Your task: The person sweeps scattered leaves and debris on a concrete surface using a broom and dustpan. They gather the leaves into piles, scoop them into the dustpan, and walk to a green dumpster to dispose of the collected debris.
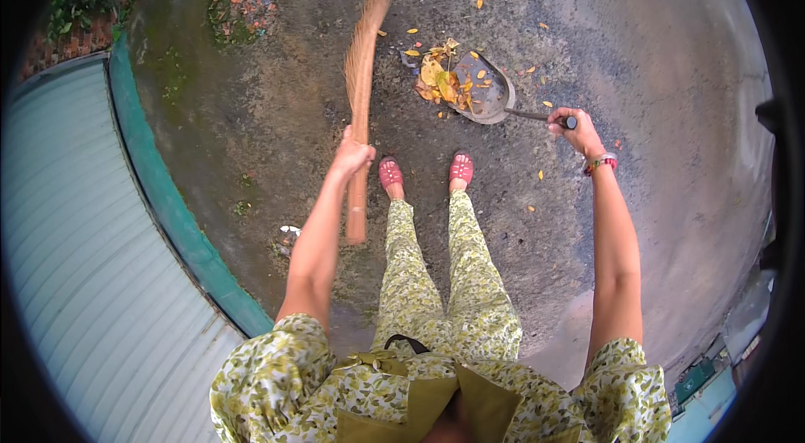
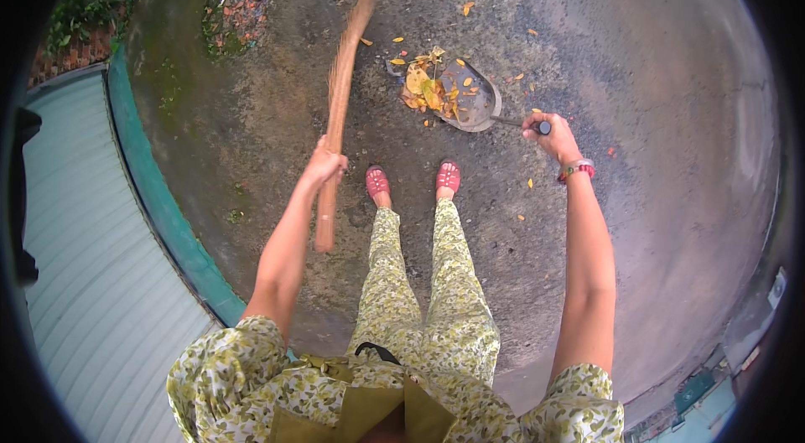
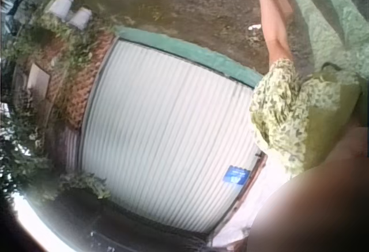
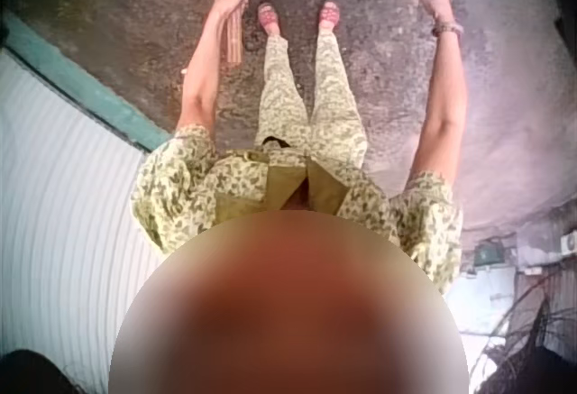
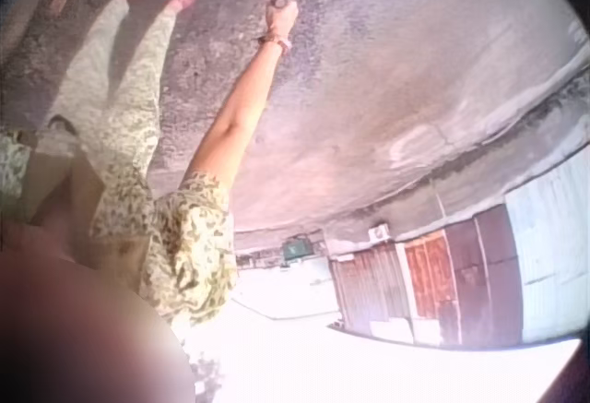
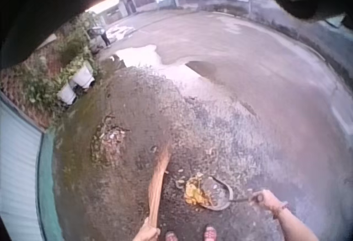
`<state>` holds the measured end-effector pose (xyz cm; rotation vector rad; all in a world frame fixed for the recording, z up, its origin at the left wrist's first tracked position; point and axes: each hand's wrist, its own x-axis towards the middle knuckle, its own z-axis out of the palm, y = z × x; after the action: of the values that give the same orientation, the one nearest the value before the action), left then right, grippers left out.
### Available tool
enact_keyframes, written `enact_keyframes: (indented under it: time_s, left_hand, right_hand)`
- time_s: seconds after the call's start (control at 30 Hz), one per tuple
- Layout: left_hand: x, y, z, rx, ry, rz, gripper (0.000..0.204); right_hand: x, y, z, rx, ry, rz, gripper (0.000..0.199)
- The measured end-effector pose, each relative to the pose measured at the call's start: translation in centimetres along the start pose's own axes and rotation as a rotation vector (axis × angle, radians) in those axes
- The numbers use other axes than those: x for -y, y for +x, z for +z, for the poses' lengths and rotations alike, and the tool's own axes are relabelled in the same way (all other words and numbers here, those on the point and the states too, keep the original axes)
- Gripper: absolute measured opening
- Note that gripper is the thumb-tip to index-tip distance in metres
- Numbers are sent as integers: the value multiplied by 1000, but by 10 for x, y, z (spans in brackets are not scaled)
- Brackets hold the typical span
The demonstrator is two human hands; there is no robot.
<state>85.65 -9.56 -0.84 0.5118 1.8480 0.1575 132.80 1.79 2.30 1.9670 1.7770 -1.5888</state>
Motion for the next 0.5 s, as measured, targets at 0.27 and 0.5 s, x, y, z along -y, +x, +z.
enact_keyframes:
  time_s: [0.27,0.5]
  left_hand:
    - [73,-72,148,278,215,-63,90]
    - [-16,-178,82,447,296,-91,92]
  right_hand:
    - [9,7,3,-46,-10,24,16]
    - [-21,5,6,-68,10,40,17]
